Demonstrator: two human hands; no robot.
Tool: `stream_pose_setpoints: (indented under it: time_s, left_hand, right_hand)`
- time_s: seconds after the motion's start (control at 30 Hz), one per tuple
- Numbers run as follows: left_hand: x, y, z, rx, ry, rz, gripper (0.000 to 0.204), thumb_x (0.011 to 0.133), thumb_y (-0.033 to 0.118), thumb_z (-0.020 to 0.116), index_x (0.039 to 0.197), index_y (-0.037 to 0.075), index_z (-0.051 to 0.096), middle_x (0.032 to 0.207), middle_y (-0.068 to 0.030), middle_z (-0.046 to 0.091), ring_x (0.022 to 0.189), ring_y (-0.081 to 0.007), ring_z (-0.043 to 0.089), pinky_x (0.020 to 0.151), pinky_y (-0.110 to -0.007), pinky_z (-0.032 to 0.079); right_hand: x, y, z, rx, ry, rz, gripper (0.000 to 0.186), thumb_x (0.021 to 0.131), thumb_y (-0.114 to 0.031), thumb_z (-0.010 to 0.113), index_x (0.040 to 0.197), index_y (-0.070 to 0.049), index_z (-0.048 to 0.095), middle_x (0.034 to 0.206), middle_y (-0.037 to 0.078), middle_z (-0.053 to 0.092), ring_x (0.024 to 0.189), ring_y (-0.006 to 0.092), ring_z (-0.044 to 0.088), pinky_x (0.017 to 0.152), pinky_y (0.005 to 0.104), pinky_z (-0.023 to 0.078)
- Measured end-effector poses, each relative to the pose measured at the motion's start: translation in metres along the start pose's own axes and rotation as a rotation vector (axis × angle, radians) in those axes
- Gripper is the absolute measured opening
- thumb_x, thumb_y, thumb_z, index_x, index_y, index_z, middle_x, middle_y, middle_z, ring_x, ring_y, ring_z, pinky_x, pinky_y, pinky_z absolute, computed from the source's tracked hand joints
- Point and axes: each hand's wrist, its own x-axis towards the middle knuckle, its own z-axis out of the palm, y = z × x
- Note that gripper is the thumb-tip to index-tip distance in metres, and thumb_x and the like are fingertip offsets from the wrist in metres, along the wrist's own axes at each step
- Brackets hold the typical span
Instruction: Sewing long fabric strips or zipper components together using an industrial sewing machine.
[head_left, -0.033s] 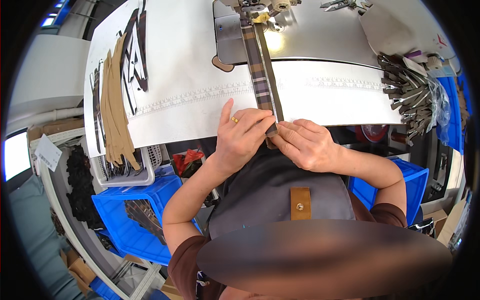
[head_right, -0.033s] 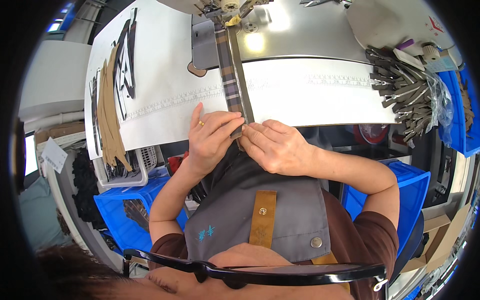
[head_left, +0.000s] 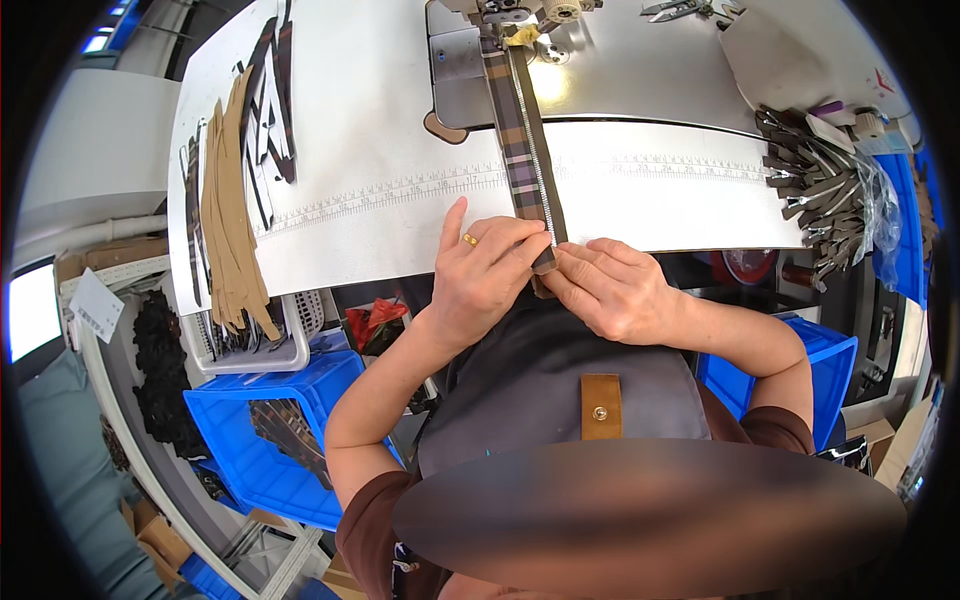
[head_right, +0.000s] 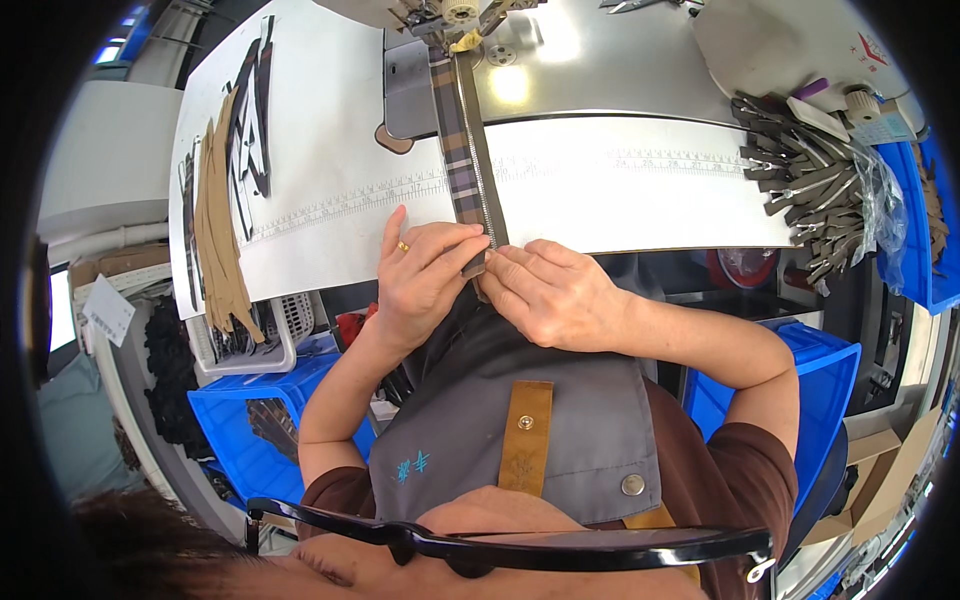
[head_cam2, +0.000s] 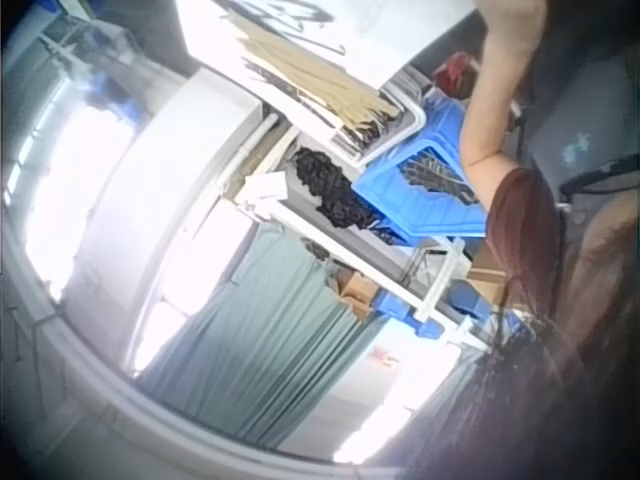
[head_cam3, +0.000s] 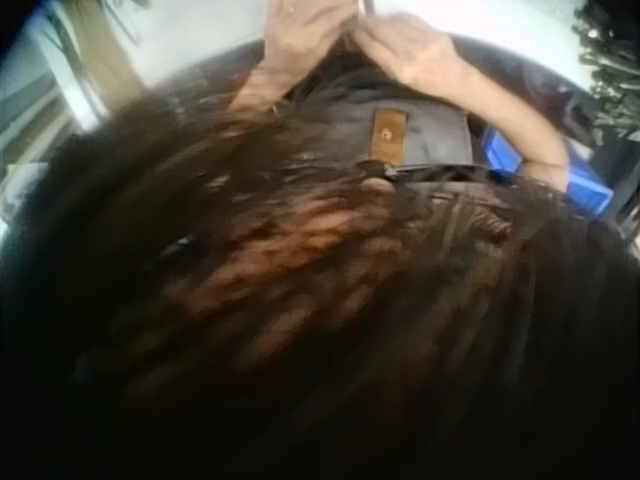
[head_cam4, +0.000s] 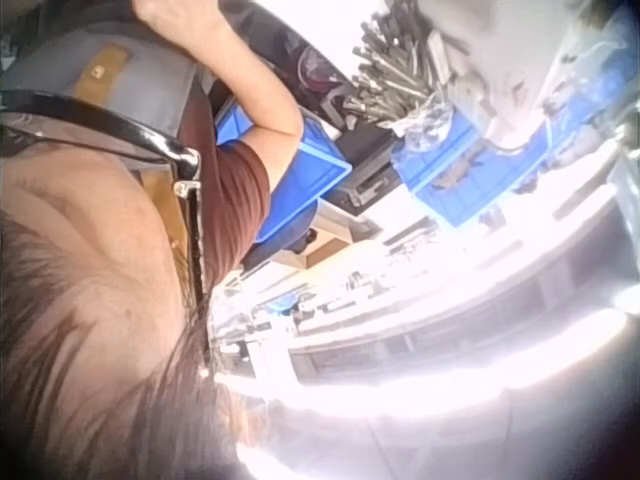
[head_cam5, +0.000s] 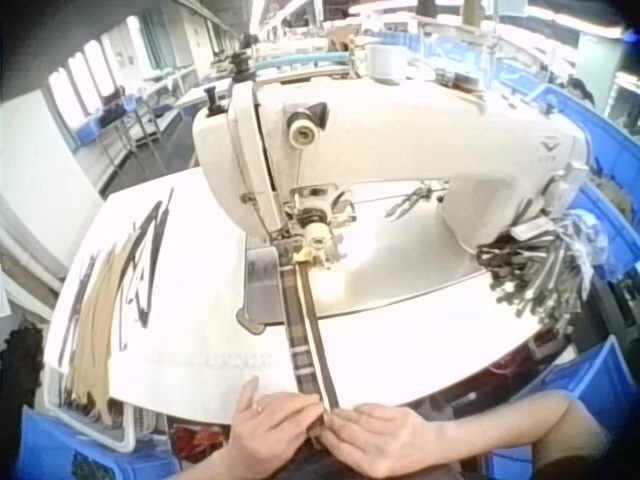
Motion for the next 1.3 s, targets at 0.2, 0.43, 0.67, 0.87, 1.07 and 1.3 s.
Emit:
stream_pose_setpoints:
  time_s: [0.2, 0.43, 0.67, 0.87, 1.07, 1.3]
  left_hand:
    - [0.001, 0.003, -0.006, 0.01, -0.098, -0.01, 0.029, 0.074, 0.004, 0.072, 0.102, 0.011, 0.069, 0.107, 0.0011, 0.066, 0.093, -0.0147, 0.065, 0.114, -0.046, 0.02]
    - [-0.005, -0.003, -0.01, -0.059, -0.113, -0.002, 0.034, 0.074, -0.004, 0.062, 0.105, 0.008, 0.067, 0.11, -0.0004, 0.066, 0.099, -0.0168, 0.064, 0.117, -0.048, 0.011]
    - [-0.005, -0.007, -0.01, -0.097, -0.137, -0.011, 0.031, 0.076, -0.007, 0.058, 0.101, 0.009, 0.067, 0.11, -0.0011, 0.066, 0.101, -0.0166, 0.063, 0.117, -0.048, 0.013]
    - [0.047, -0.038, -0.013, -0.016, -0.099, -0.091, 0.027, 0.087, -0.001, 0.056, 0.109, 0.011, 0.067, 0.116, -0.0025, 0.066, 0.109, -0.0201, 0.06, 0.113, -0.054, 0.017]
    - [0.09, -0.091, -0.003, 0.302, -0.108, -0.04, 0.041, 0.087, 0.039, 0.065, 0.118, 0.012, 0.065, 0.13, 0.0025, 0.06, 0.128, -0.0237, 0.047, 0.105, -0.067, 0.016]
    - [0.093, -0.096, -0.006, 0.211, -0.2, -0.148, 0.04, 0.084, 0.04, 0.068, 0.116, 0.015, 0.066, 0.13, 0.005, 0.06, 0.128, -0.0231, 0.047, 0.108, -0.067, 0.011]
  right_hand:
    - [-0.002, 0.001, 0.002, 0.007, -0.001, -0.004, 0.018, 0.076, -0.012, 0.069, 0.088, 0.001, 0.067, 0.094, 0.012, 0.068, 0.087, 0.0191, 0.067, 0.075, 0.029, 0.052]
    - [-0.012, 0.015, 0.002, 0.378, 0.026, 0.067, 0.031, 0.076, -0.014, 0.073, 0.102, 0.001, 0.065, 0.098, 0.012, 0.066, 0.088, 0.0248, 0.066, 0.075, 0.0324, 0.054]
    - [-0.004, 0.03, -0.005, 0.223, -0.147, 0.113, 0.044, 0.075, -0.019, 0.075, 0.115, -0.004, 0.066, 0.114, 0.01, 0.057, 0.102, 0.0261, 0.057, 0.085, 0.0377, 0.05]
    - [-0.002, 0.032, -0.003, 0.243, -0.159, 0.104, 0.041, 0.073, -0.02, 0.075, 0.11, -0.004, 0.066, 0.108, 0.009, 0.056, 0.103, 0.0249, 0.056, 0.088, 0.0393, 0.048]
    - [0.004, 0.025, -0.001, 0.218, -0.153, 0.102, 0.04, 0.073, -0.017, 0.072, 0.11, -0.002, 0.066, 0.104, 0.008, 0.058, 0.1, 0.0235, 0.057, 0.088, 0.0374, 0.047]
    - [0.001, 0.036, 0.002, 0.279, -0.142, 0.049, 0.038, 0.071, -0.012, 0.066, 0.108, -0.002, 0.067, 0.104, 0.007, 0.059, 0.1, 0.0217, 0.057, 0.085, 0.0361, 0.047]
